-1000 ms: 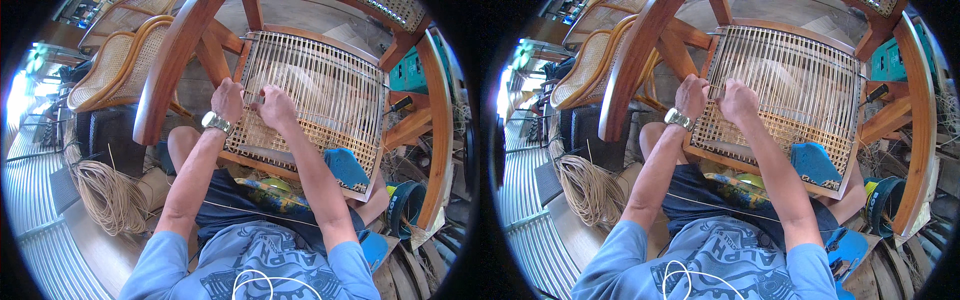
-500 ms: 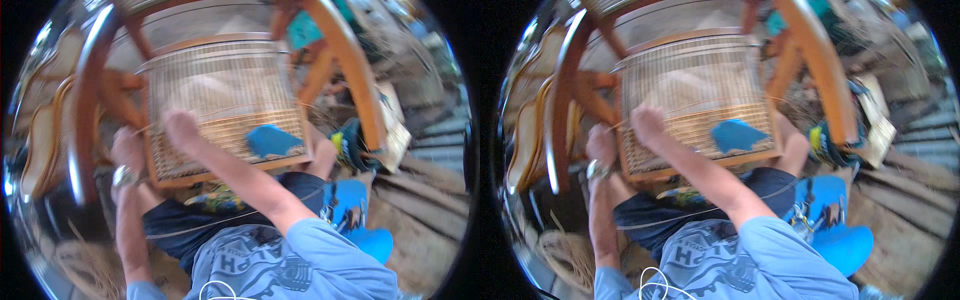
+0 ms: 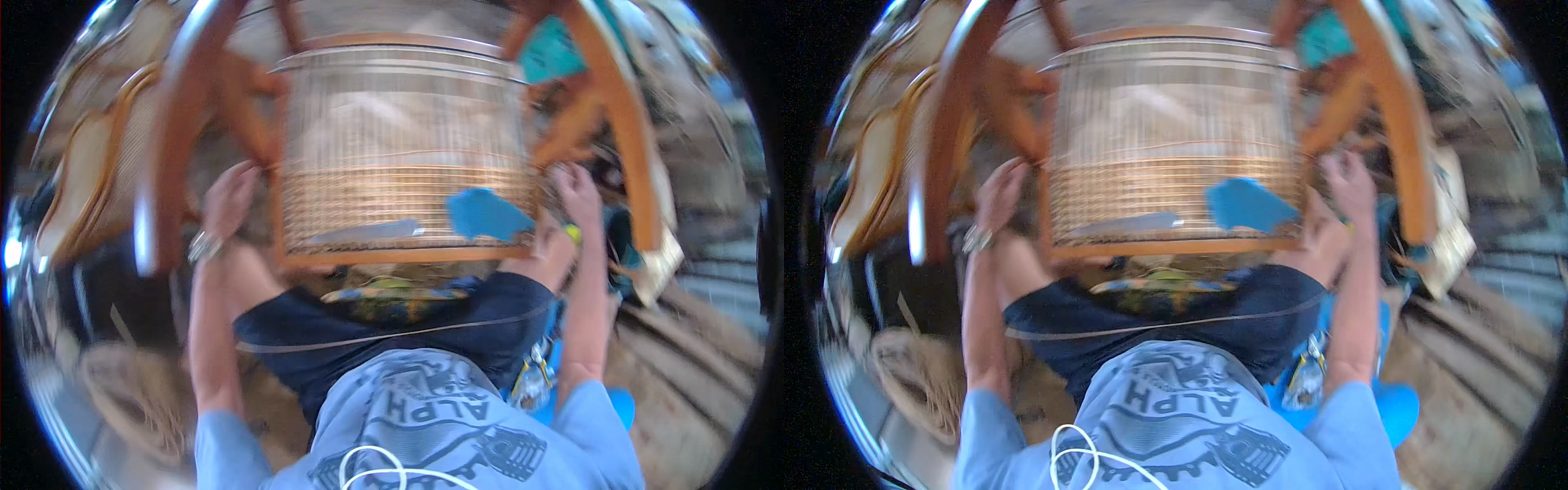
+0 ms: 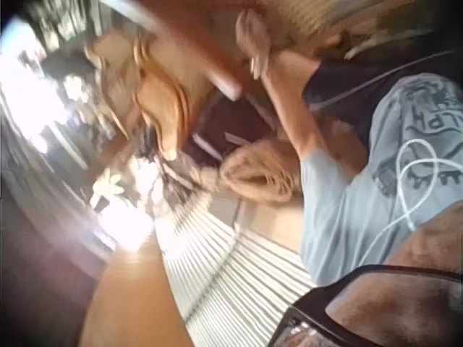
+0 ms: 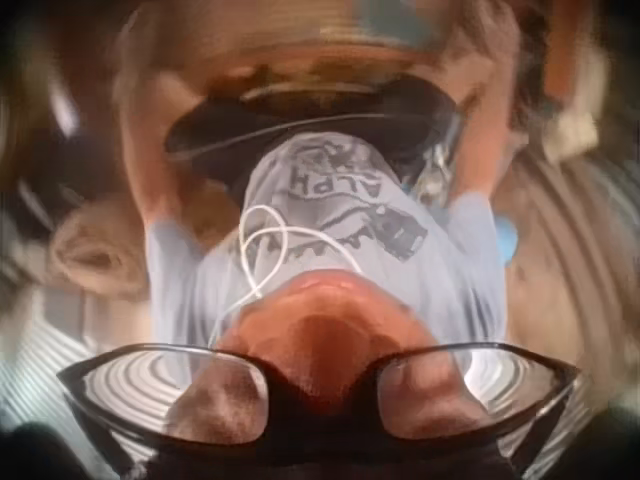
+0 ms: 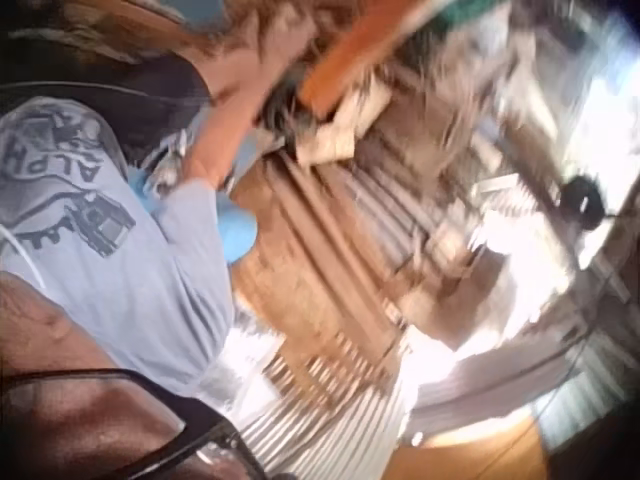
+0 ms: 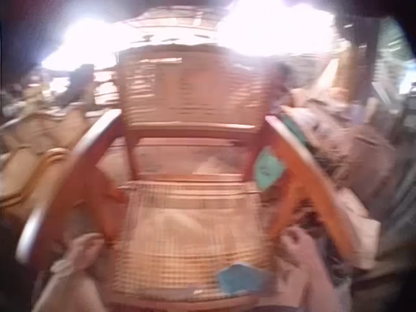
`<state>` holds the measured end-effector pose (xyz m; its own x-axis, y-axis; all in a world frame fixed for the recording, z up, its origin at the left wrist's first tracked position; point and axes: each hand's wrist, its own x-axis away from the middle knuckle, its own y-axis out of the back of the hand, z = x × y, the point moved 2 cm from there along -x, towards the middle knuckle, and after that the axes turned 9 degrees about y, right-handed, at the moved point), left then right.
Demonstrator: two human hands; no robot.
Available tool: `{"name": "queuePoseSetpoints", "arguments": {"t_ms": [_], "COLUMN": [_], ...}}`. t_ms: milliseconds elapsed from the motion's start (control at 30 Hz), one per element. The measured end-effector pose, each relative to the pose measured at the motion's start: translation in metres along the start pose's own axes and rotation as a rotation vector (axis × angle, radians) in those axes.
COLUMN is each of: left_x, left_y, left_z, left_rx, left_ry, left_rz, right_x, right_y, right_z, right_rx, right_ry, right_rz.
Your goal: Repairing the cane weaving on the seat of a wooden chair.
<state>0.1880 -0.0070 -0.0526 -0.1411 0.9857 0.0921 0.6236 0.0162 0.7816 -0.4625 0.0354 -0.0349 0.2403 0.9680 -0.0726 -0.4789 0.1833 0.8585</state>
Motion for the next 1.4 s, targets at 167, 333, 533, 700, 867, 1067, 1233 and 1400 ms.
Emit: {"name": "queuePoseSetpoints", "arguments": {"t_ms": [167,333,533,700,867,1067,1233,1400], "left_x": [-0.020,-0.015,-0.024,-0.024,-0.009,-0.007,-0.010,-0.014], "left_y": [-0.004,0.001,0.009,0.013,0.019,0.013,-0.006,-0.034], "left_z": [-0.012,-0.014,-0.006,-0.005,-0.002,0.014,0.000,0.016], "left_rx": [-0.217,-0.012,0.105,0.103,0.030,0.302,-0.161,1.126], "left_ry": [-0.101,0.059,0.277,0.217,0.241,0.317,0.165,0.708], "left_rz": [-0.082,0.018,0.238,0.242,0.013,0.008,-0.369,0.060], "right_x": [-0.024,-0.028,-0.027,-0.025,-0.030,-0.024,-0.024,-0.028], "right_y": [-0.017,0.002,0.008,0.010,0.007,0.003,0.003,0.002], "right_z": [-0.033,-0.016,0.017,0.050,0.054,0.030,0.034,0.044], "right_rx": [-0.062,-0.120,0.073,0.105,0.128,0.034,0.094,0.049], "right_ry": [0.092,0.158,0.121,0.283,0.145,0.070,0.324,0.251], "right_rz": [0.314,0.258,0.237,0.151,0.104,0.173,0.180,0.126]}}
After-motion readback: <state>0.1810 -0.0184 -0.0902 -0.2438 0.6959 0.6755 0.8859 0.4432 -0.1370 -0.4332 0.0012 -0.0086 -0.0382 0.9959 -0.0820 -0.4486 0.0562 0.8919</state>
